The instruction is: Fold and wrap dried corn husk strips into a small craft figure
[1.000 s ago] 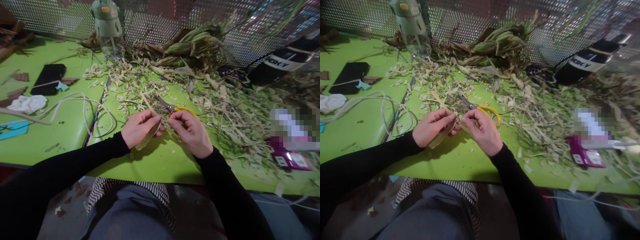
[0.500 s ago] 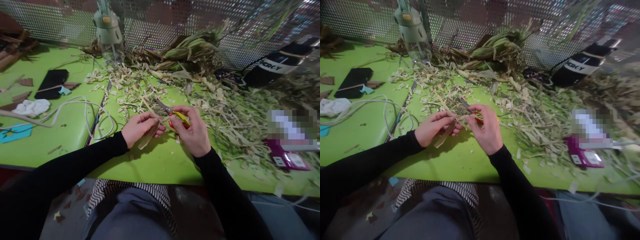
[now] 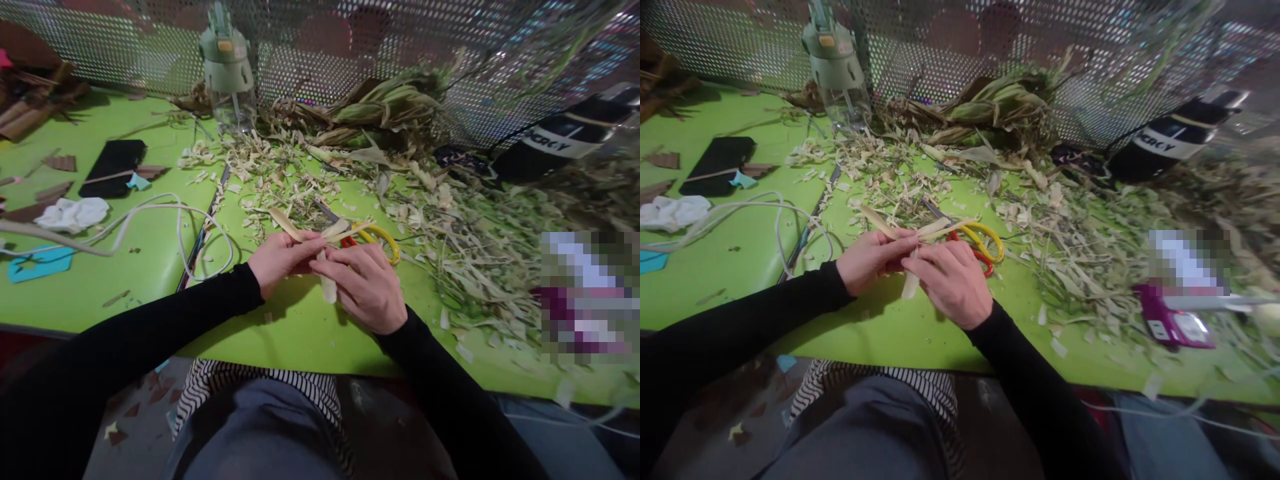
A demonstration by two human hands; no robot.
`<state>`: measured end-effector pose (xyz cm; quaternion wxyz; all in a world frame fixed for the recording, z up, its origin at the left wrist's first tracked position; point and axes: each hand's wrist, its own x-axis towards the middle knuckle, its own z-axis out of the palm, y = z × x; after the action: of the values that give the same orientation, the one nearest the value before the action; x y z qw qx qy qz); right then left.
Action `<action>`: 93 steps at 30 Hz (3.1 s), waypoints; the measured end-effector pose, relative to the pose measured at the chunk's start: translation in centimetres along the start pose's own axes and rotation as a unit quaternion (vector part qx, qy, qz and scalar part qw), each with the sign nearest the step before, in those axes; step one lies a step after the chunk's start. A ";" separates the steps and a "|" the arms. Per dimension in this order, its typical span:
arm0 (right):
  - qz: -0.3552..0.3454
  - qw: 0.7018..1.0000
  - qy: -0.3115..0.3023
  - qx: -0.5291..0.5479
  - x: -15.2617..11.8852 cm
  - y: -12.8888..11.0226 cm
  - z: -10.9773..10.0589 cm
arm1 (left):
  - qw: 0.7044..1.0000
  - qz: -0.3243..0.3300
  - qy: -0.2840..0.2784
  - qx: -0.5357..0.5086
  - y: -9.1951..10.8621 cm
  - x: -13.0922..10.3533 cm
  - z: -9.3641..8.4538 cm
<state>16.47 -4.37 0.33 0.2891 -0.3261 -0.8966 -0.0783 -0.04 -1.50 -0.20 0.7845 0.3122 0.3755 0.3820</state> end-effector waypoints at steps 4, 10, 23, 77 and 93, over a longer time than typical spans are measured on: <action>-0.032 0.999 -0.013 0.038 -0.1 0.2 -0.1 | 1.000 -0.009 -0.004 -0.029 -0.2 -0.1 0.2; 0.078 0.987 0.076 0.119 -0.1 0.4 0.1 | 0.999 -0.018 -0.024 -0.017 0.0 -0.1 -0.1; 0.258 0.946 0.044 0.193 0.0 1.0 0.0 | 0.997 -0.011 -0.040 0.072 0.6 -0.4 0.2; 0.372 0.854 0.038 0.363 -0.1 0.6 0.1 | 0.982 0.026 -0.050 0.181 0.1 -0.1 0.0; 0.385 0.858 -0.001 0.341 -0.2 1.3 -0.4 | 0.986 0.044 0.034 0.159 1.3 0.2 -0.3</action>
<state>17.58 -3.57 0.46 0.3886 -0.5265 -0.6705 0.3496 -0.67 -0.59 0.51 0.6942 0.4365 0.4438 0.3614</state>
